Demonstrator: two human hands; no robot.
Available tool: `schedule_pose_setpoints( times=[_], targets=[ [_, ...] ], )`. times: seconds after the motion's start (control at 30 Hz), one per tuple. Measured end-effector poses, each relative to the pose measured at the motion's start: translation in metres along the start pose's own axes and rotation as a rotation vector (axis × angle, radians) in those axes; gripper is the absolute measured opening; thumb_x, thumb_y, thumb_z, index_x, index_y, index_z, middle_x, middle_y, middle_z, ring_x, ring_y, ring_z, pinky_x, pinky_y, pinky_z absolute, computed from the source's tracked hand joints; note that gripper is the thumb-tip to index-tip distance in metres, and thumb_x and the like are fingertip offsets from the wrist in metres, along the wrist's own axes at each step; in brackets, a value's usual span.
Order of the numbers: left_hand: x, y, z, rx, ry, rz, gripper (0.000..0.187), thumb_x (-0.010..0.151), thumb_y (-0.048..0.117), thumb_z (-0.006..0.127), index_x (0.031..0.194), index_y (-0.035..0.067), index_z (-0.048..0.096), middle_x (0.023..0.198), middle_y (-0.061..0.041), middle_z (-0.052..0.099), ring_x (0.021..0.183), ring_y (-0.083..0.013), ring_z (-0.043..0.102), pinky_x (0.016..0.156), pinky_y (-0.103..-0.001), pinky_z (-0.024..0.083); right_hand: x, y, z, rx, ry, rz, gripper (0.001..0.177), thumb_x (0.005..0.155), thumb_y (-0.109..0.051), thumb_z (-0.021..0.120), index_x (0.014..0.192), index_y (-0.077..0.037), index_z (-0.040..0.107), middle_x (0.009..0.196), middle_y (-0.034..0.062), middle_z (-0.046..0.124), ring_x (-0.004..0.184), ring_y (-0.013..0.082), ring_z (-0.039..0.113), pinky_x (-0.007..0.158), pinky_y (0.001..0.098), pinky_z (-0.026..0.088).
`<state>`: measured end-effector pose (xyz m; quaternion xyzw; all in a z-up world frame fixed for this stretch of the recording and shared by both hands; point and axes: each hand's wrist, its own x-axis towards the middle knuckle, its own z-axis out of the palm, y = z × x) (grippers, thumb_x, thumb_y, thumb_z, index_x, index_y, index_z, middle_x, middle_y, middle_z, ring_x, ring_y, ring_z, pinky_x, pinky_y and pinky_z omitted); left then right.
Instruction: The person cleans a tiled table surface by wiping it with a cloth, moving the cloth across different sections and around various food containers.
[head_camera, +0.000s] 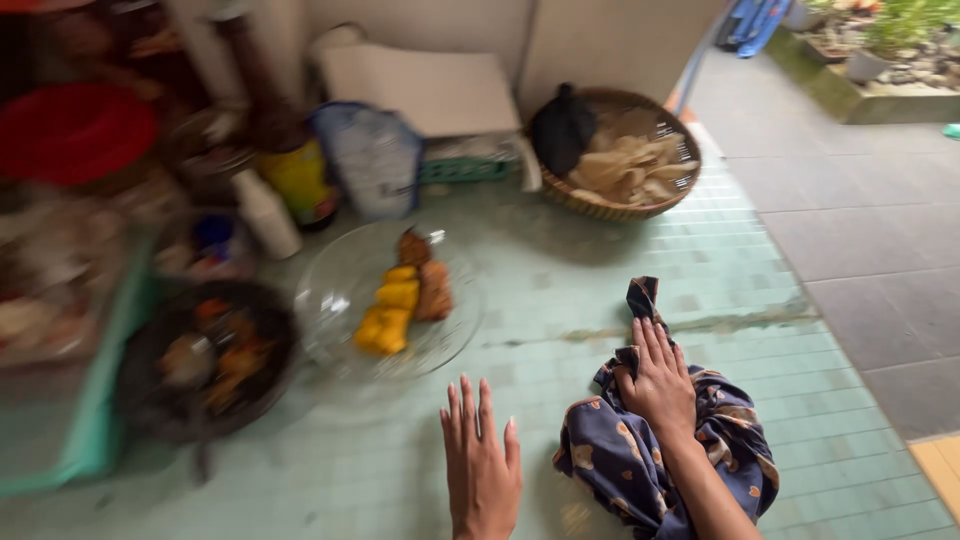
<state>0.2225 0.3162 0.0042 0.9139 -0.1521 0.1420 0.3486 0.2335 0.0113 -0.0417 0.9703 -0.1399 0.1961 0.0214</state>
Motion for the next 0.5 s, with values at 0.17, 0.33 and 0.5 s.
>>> schedule_pose_setpoints(
  times=[0.17,0.33,0.5],
  targets=[
    [-0.042,-0.051,-0.069,0.017,0.003,-0.078,0.063,0.100,0.028,0.051,0.153,-0.003,0.033,0.160,-0.024,0.029,0.150,-0.0398,0.023,0.119,-0.055,0.021,-0.037,-0.095,-0.018,0.028,-0.001,-0.064,0.078,0.091,-0.048,0.048,0.160,-0.017,0.033,0.165,0.0047,0.034,0.153,0.0200,0.029,0.124,0.0407,0.022],
    [-0.079,-0.121,-0.146,0.057,0.082,-0.174,0.060,0.101,0.027,0.051,0.151,-0.003,0.036,0.161,-0.023,0.029,0.151,-0.0399,0.023,0.120,-0.054,0.022,-0.068,-0.196,-0.027,0.092,0.021,-0.143,0.083,0.085,-0.047,0.054,0.159,-0.014,0.033,0.164,0.0063,0.036,0.152,0.0215,0.031,0.123,0.0408,0.023],
    [-0.125,-0.197,-0.222,0.080,0.149,-0.203,0.060,0.101,0.027,0.051,0.151,-0.004,0.036,0.161,-0.024,0.031,0.151,-0.0412,0.025,0.120,-0.055,0.022,-0.101,-0.303,-0.043,0.170,0.011,-0.207,0.085,0.085,-0.044,0.056,0.161,-0.013,0.033,0.165,0.0069,0.036,0.153,0.0225,0.030,0.124,0.0419,0.022]
  ],
)
